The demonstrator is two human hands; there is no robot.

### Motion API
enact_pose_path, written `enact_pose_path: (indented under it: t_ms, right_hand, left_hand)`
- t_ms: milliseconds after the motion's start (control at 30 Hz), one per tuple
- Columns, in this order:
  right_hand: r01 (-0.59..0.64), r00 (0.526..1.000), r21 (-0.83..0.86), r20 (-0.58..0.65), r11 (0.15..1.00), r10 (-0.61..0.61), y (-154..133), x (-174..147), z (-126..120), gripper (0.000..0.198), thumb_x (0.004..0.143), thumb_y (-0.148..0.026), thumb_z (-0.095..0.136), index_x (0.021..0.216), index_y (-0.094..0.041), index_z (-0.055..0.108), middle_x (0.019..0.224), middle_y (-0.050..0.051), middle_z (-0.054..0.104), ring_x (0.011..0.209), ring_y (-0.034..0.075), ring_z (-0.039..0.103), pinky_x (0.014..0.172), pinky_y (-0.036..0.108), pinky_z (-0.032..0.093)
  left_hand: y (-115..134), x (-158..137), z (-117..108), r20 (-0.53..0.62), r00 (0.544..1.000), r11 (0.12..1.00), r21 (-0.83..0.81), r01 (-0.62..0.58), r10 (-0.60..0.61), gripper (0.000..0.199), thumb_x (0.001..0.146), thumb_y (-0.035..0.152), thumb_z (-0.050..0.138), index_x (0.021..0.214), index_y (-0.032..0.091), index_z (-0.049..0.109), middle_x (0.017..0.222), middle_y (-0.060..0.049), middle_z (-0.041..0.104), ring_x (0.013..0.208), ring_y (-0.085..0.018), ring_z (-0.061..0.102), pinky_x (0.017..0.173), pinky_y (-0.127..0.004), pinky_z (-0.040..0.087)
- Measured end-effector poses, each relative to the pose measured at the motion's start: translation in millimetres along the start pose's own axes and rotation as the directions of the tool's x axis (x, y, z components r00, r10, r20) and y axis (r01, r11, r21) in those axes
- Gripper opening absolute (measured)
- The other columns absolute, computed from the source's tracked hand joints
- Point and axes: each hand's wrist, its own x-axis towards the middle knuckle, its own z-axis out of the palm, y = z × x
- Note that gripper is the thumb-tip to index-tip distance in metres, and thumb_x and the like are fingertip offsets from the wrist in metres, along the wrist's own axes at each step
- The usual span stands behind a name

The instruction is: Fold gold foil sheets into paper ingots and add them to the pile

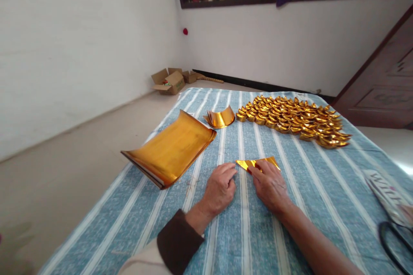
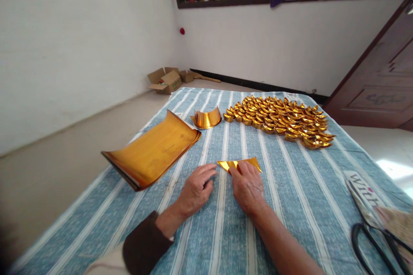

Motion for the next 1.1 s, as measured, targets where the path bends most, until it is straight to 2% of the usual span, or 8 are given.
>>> enact_pose_path:
  t_ms: [267, 467, 700, 967, 1100]
  right_hand:
    - [0.003, 1.0, -0.007, 0.005, 1.0, -0.003, 0.0, -0.6, -0.1, 0.021, 0.093, -0.017, 0.047, 0.097, -0.021, 0.067, 0.091, 0.008, 0.06, 0.089, 0.023, 0.053, 0.077, 0.034, 0.039]
    - [0.002, 1.0, -0.01, 0.019, 1.0, -0.002, 0.7, -0.9, 0.4, 0.021, 0.092, -0.016, 0.048, 0.097, -0.021, 0.067, 0.092, 0.008, 0.06, 0.09, 0.023, 0.053, 0.078, 0.034, 0.039]
    - [0.008, 1.0, -0.012, 0.006, 1.0, -0.008, 0.7, -1.1, 1.7, 0.022, 0.094, -0.018, 0.046, 0.096, -0.021, 0.068, 0.09, 0.008, 0.06, 0.088, 0.022, 0.052, 0.077, 0.034, 0.038]
    - [0.013, 1.0, -0.013, 0.007, 1.0, -0.013, 2.3, -1.8, 2.4, 0.021, 0.093, -0.017, 0.047, 0.096, -0.022, 0.067, 0.09, 0.007, 0.06, 0.089, 0.022, 0.053, 0.078, 0.034, 0.038]
    - [0.009, 1.0, -0.024, 0.006, 1.0, -0.009, 1.9, -1.4, 2.7, 0.021, 0.093, -0.017, 0.047, 0.096, -0.022, 0.067, 0.089, 0.007, 0.06, 0.088, 0.022, 0.053, 0.077, 0.033, 0.038]
  left_hand:
    - [-0.2, -1.3, 0.3, 0.038, 0.999, 1.0, 0.027, 0.004, -0.005, 0.022, 0.073, 0.002, 0.049, 0.072, 0.019, 0.063, 0.107, -0.01, 0.069, 0.107, -0.024, 0.063, 0.094, -0.044, 0.052]
    - [1.6, -2.3, 0.8, 0.03, 0.999, 0.998, 0.058, -0.02, 0.018, 0.021, 0.073, 0.001, 0.048, 0.074, 0.018, 0.062, 0.108, -0.011, 0.069, 0.108, -0.024, 0.062, 0.095, -0.044, 0.052]
    - [2.9, -2.6, 0.1, 0.072, 0.994, 0.989, 0.119, -0.086, 0.078, 0.024, 0.073, 0.001, 0.047, 0.075, 0.019, 0.063, 0.103, -0.009, 0.07, 0.11, -0.025, 0.061, 0.097, -0.046, 0.051]
    - [3.7, -2.2, -0.5, 0.087, 0.992, 0.979, 0.169, -0.109, 0.096, 0.022, 0.074, 0.002, 0.049, 0.076, 0.018, 0.063, 0.103, -0.009, 0.071, 0.111, -0.027, 0.059, 0.097, -0.045, 0.05]
    - [4.6, -2.2, -1.1, 0.106, 0.991, 0.978, 0.186, -0.1, 0.081, 0.02, 0.076, 0.003, 0.05, 0.081, 0.017, 0.063, 0.103, -0.01, 0.07, 0.104, -0.026, 0.062, 0.093, -0.046, 0.049]
